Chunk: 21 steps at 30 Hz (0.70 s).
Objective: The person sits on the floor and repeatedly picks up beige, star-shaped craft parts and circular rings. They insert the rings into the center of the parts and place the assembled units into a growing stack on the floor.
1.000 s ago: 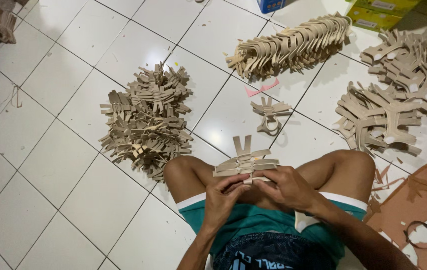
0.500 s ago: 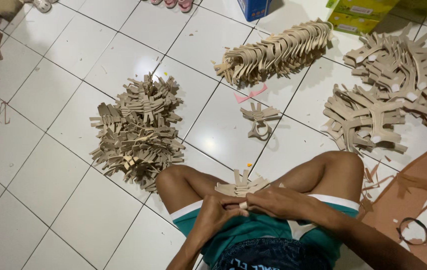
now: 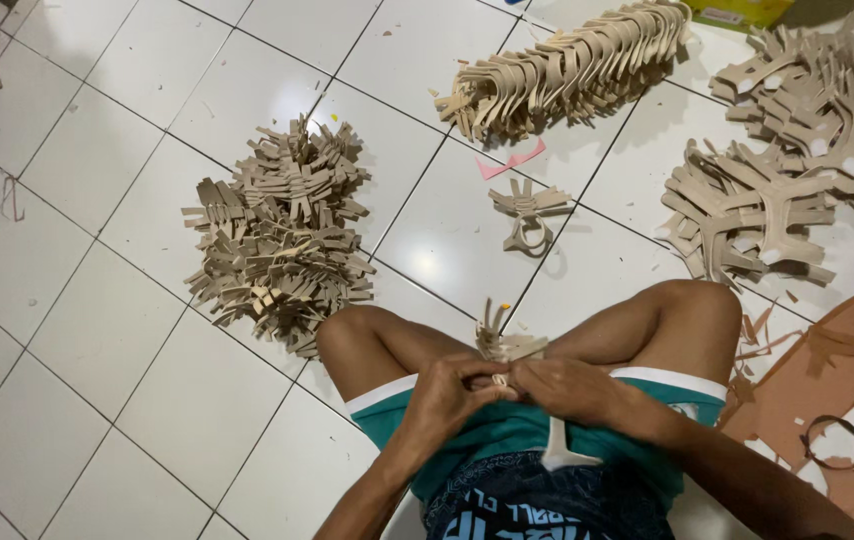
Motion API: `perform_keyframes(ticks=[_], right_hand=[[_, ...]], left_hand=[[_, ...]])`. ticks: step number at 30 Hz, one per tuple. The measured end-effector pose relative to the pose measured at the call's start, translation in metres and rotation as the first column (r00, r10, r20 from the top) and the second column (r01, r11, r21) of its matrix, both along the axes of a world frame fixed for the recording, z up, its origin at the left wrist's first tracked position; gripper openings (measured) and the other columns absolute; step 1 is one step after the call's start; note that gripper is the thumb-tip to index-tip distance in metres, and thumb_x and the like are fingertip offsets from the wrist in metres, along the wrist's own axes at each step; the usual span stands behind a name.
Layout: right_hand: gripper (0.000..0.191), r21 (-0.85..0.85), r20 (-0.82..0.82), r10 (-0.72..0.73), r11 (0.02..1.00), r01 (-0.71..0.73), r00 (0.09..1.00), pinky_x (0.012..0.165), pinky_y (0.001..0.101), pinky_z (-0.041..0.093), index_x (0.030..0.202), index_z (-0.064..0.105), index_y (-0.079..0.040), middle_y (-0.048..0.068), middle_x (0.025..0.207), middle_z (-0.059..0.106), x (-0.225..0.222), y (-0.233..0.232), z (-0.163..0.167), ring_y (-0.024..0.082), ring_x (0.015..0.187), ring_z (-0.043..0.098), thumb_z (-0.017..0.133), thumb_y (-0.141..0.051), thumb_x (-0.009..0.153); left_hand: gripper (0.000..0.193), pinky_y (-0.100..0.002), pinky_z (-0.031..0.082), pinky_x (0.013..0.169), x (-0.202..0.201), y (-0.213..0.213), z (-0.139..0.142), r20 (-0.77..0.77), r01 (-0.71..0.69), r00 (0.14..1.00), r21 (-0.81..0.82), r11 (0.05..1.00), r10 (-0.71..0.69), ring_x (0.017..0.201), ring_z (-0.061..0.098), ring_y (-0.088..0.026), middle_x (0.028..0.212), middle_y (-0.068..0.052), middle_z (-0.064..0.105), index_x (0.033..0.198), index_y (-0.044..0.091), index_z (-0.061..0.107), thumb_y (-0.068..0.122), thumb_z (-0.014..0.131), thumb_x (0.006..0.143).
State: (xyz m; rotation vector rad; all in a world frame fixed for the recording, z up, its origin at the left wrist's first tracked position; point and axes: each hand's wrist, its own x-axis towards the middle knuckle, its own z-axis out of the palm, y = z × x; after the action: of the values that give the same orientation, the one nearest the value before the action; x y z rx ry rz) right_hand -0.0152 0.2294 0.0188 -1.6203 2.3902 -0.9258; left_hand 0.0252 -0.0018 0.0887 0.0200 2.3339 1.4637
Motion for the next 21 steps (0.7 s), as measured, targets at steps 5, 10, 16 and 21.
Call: perform_keyframes(ticks=[5,10,16,21], right_hand=[[0.025,-0.159,-0.051,0.05,0.986,-0.058,0.997,0.055,0.041,0.056,0.097,0.051,0.001,0.015,0.082,0.062,-0.003,0.001,0.009,0.032,0.072,0.067,0.064,-0.021,0.098],[0.019,0.042,0.097,0.048,0.998,-0.052,0.994,0.051,0.0443,0.05,0.091,0.053,-0.002,0.012,0.075,0.061,0.005,0.002,0.002,0.032,0.065,0.065,0.064,-0.017,0.095],[0.016,-0.056,0.014,-0.031,0.998,0.032,0.999,0.051,0.0417,0.052,0.088,0.052,-0.003,0.012,0.074,0.06,0.018,-0.003,-0.028,0.03,0.063,0.065,0.066,-0.011,0.091],[0.016,-0.066,-0.06,-0.069,0.996,0.065,0.996,0.055,0.0397,0.055,0.095,0.056,0.001,0.012,0.078,0.062,0.017,-0.002,-0.041,0.028,0.066,0.067,0.067,-0.006,0.086]], left_hand=[[0.037,-0.026,0.066,0.078,0.001,-0.001,-0.004,0.059,-0.103,0.994,0.226,0.969,0.092,0.088,0.08,-0.016,0.099,-0.013,0.081,0.118,0.005,0.076,0.007,0.08,0.082],[0.034,-0.027,0.064,0.071,0.007,0.003,-0.015,-0.063,-0.013,0.998,0.14,0.99,0.022,0.079,0.079,-0.017,0.093,-0.014,0.08,0.111,0.002,0.078,0.006,0.085,0.078],[0.034,-0.031,0.057,0.054,0.004,0.002,-0.018,-0.112,0.026,0.993,-0.027,0.999,-0.029,0.061,0.07,-0.016,0.082,-0.014,0.079,0.109,0.007,0.08,0.013,0.087,0.076],[0.038,-0.031,0.055,0.061,0.005,0.001,-0.013,-0.109,0.035,0.994,0.026,0.999,-0.032,0.07,0.066,-0.017,0.098,-0.015,0.074,0.121,0.008,0.076,0.011,0.081,0.084]])
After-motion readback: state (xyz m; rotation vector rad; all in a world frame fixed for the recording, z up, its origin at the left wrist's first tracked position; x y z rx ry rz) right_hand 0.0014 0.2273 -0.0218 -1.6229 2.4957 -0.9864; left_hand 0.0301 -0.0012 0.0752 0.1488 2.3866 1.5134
